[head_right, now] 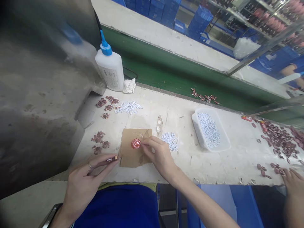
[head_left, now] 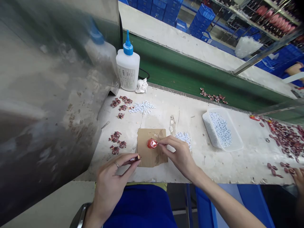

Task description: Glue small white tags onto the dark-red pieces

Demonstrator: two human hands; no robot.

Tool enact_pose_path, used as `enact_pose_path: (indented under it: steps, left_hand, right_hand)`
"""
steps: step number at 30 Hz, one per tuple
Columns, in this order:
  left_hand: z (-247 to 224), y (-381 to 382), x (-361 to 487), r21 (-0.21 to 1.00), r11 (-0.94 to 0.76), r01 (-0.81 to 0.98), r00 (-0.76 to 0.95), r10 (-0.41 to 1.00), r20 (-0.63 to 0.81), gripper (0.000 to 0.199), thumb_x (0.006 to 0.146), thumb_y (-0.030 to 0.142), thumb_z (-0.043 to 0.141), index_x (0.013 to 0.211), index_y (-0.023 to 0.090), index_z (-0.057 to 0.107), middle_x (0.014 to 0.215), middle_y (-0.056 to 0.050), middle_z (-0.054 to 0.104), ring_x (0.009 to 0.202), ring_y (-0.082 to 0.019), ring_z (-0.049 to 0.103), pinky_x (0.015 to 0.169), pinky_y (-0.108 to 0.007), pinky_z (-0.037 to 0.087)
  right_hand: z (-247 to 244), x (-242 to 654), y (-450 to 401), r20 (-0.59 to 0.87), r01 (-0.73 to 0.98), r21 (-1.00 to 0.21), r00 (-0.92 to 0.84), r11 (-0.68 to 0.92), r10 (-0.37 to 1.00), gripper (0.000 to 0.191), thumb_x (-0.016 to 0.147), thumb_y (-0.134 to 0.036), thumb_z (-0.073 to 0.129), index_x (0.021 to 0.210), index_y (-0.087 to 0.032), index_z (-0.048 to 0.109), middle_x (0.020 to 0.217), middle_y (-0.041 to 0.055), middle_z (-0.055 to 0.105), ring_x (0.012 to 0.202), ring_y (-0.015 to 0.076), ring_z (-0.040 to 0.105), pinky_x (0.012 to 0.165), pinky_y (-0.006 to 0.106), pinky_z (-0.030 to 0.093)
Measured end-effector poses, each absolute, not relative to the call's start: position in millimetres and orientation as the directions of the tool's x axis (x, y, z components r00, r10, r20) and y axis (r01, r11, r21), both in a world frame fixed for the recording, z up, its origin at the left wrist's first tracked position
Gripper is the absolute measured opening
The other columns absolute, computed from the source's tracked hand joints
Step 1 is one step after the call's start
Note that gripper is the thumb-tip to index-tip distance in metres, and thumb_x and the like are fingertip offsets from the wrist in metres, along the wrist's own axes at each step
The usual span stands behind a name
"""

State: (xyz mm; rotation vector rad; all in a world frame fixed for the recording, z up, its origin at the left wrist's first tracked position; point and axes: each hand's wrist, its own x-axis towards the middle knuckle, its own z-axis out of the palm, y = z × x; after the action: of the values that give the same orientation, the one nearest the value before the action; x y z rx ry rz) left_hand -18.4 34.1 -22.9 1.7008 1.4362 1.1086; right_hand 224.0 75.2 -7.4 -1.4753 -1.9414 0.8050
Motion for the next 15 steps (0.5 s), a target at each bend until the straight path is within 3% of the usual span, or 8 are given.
enact_pose_path:
  steps: [4, 9, 15]
  left_hand:
    - [-23, 34, -19, 0.881, -0.183, 0.436, 0.05, 0.983, 0.179, 0.018, 0.09, 0.021, 0.074, 0.105, 0.03, 0.071, 0.098, 0.012, 0.077, 0.085, -0.003, 0.074, 0.085, -0.006, 0.056]
    - [-19, 38, -14, 0.879, -0.233, 0.416, 0.082, 0.972, 0.219, 0.018, 0.091, 0.019, 0.072, 0.106, 0.029, 0.071, 0.101, 0.009, 0.076, 0.091, -0.005, 0.073, 0.09, -0.011, 0.057]
    - [-5, 38, -6, 0.878, -0.247, 0.411, 0.068, 0.968, 0.241, 0.018, 0.09, 0.02, 0.074, 0.105, 0.029, 0.072, 0.101, 0.01, 0.077, 0.09, -0.004, 0.074, 0.092, -0.01, 0.057]
  right_hand:
    - [-8, 224, 74, 0.065, 0.653, -0.729, -0.235, 0.207, 0.97, 0.015, 0.099, -0.015, 0.061, 0.097, -0.024, 0.072, 0.093, 0.003, 0.074, 0.082, 0.0185, 0.071, 0.072, 0.031, 0.056]
    - [-7, 225, 74, 0.075, 0.619, -0.76, -0.216, 0.196, 0.974, 0.013, 0.099, -0.018, 0.061, 0.097, -0.024, 0.073, 0.095, 0.0041, 0.075, 0.085, 0.0199, 0.071, 0.074, 0.033, 0.057]
    - [21, 210, 60, 0.062, 0.408, -0.906, -0.139, 0.114, 0.988, 0.008, 0.092, -0.019, 0.069, 0.092, -0.025, 0.075, 0.087, 0.0023, 0.076, 0.081, 0.0195, 0.073, 0.071, 0.035, 0.061]
